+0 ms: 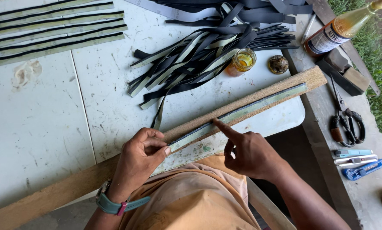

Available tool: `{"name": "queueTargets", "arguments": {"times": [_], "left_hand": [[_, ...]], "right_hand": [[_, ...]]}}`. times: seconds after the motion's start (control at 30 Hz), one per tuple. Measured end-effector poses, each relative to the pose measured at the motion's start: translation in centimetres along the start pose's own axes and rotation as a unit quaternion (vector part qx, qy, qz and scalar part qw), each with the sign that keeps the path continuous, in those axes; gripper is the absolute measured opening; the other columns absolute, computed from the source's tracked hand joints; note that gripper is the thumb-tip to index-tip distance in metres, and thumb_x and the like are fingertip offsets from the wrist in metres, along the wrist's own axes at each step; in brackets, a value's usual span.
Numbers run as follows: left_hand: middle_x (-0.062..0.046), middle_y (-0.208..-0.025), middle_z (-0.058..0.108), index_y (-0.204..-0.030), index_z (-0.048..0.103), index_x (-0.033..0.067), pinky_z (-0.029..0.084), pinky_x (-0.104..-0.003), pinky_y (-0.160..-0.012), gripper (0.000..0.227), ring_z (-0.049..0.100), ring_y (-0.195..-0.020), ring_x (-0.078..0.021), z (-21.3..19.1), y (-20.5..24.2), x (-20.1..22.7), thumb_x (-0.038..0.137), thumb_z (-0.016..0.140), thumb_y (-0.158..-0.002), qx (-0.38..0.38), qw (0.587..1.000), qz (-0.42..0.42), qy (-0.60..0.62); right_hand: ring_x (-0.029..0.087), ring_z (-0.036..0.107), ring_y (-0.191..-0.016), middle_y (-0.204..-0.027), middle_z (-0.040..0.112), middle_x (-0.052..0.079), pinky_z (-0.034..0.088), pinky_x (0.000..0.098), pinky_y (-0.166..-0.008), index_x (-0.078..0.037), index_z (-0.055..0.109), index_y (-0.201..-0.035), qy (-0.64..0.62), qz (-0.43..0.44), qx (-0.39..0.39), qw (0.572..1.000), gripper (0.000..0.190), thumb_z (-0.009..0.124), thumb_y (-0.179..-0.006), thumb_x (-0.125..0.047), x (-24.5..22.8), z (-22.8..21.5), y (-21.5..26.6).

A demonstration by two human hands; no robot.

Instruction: The person repeatedly picks up black and white strips, aligns them on a wooden board, and presses them together. The person then places the assembled strips onto a growing pile on the table. The process is repeated with multiple strips throughout the clip.

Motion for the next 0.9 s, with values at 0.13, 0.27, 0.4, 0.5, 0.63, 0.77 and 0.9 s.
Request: {"name": "queueTargets", "arguments": {"times": [0.13, 0.27, 0.4, 0.5, 0.63, 0.77, 0.9], "left_hand": [[-0.010, -0.091, 0.081, -0.115, 0.062, 0.0036, 0.063, -0.027, -0.066, 0.035, 0.077, -0.077, -0.0127, 0.1, 0.1, 0.0, 0.012, 0.077, -0.084, -0.002, 1.000, -0.011, 0.009], [-0.009, -0.092, 0.081, -0.114, 0.061, 0.0035, 0.061, -0.027, -0.069, 0.032, 0.076, -0.082, -0.0116, 0.0, 0.4, 1.0, 0.009, 0.076, -0.086, 0.014, 0.998, 0.051, 0.021], [-0.011, -0.091, 0.079, -0.116, 0.058, 0.0024, 0.060, -0.027, -0.072, 0.032, 0.073, -0.084, -0.0118, -0.3, 1.3, 2.7, 0.007, 0.075, -0.090, -0.013, 0.991, 0.106, 0.079], [-0.012, -0.091, 0.078, -0.119, 0.057, 0.0032, 0.060, -0.027, -0.074, 0.033, 0.071, -0.084, -0.0121, -2.5, 1.6, 3.8, 0.006, 0.073, -0.091, -0.021, 0.987, 0.130, 0.091], [-0.008, -0.092, 0.081, -0.117, 0.056, 0.0082, 0.061, -0.028, -0.068, 0.035, 0.077, -0.082, -0.0125, -9.3, 0.7, 3.0, 0.012, 0.073, -0.087, 0.045, 0.997, 0.061, -0.026], [-0.010, -0.092, 0.079, -0.117, 0.056, 0.0063, 0.058, -0.031, -0.071, 0.036, 0.074, -0.084, -0.0143, -17.3, -1.6, 1.4, 0.011, 0.075, -0.087, 0.134, 0.982, 0.083, -0.107], [-0.011, -0.089, 0.078, -0.117, 0.056, 0.0049, 0.054, -0.029, -0.076, 0.037, 0.072, -0.085, -0.0152, -23.9, -4.4, -1.3, 0.008, 0.077, -0.087, 0.208, 0.965, 0.089, -0.131]], "right_hand": [[0.022, 0.063, -0.048, -0.059, 0.066, 0.005, 0.053, 0.0371, -0.051, -0.018, 0.030, -0.164, 0.134, 0.021, -0.041, 0.990, 0.082, 0.061, -0.089, -0.012, -2.7, 2.5, -0.1], [0.026, 0.067, -0.079, -0.086, 0.069, 0.007, 0.052, 0.0395, -0.074, -0.017, 0.048, -0.143, 0.118, -0.200, 0.161, 0.959, 0.068, 0.071, -0.080, -0.018, -6.2, 1.5, 1.0], [0.028, 0.064, -0.110, -0.115, 0.072, 0.008, 0.044, 0.0456, -0.095, -0.015, 0.042, -0.151, 0.187, -0.287, 0.295, 0.892, 0.088, 0.074, -0.070, -0.025, -6.5, -1.3, 0.7], [0.028, 0.068, -0.104, -0.104, 0.074, 0.008, 0.034, 0.0587, -0.107, -0.015, 0.039, -0.160, 0.128, -0.238, 0.144, 0.952, 0.097, 0.078, -0.072, -0.018, -6.1, -2.0, -3.2], [0.026, 0.071, -0.082, -0.089, 0.076, 0.008, 0.054, 0.0398, -0.084, -0.024, 0.043, -0.155, 0.062, -0.179, 0.067, 0.980, 0.088, 0.072, -0.074, -0.010, -5.8, -4.2, -6.2], [0.027, 0.072, -0.065, -0.088, 0.075, 0.010, 0.057, 0.0374, -0.066, -0.025, 0.047, -0.154, 0.026, -0.154, 0.054, 0.986, 0.085, 0.070, -0.074, -0.009, -6.5, -6.2, -9.9], [0.029, 0.075, -0.067, -0.098, 0.076, 0.009, 0.061, 0.0381, -0.065, -0.026, 0.045, -0.151, 0.029, -0.104, 0.040, 0.993, 0.076, 0.069, -0.080, -0.012, -7.2, -7.0, -15.2]]}}
Point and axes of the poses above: each hand's wrist, its own y-axis away from the middle knuckle, its own z-axis out of the palm, x = y × z, the point moved 5 cm from there along -y, towards the middle knuckle
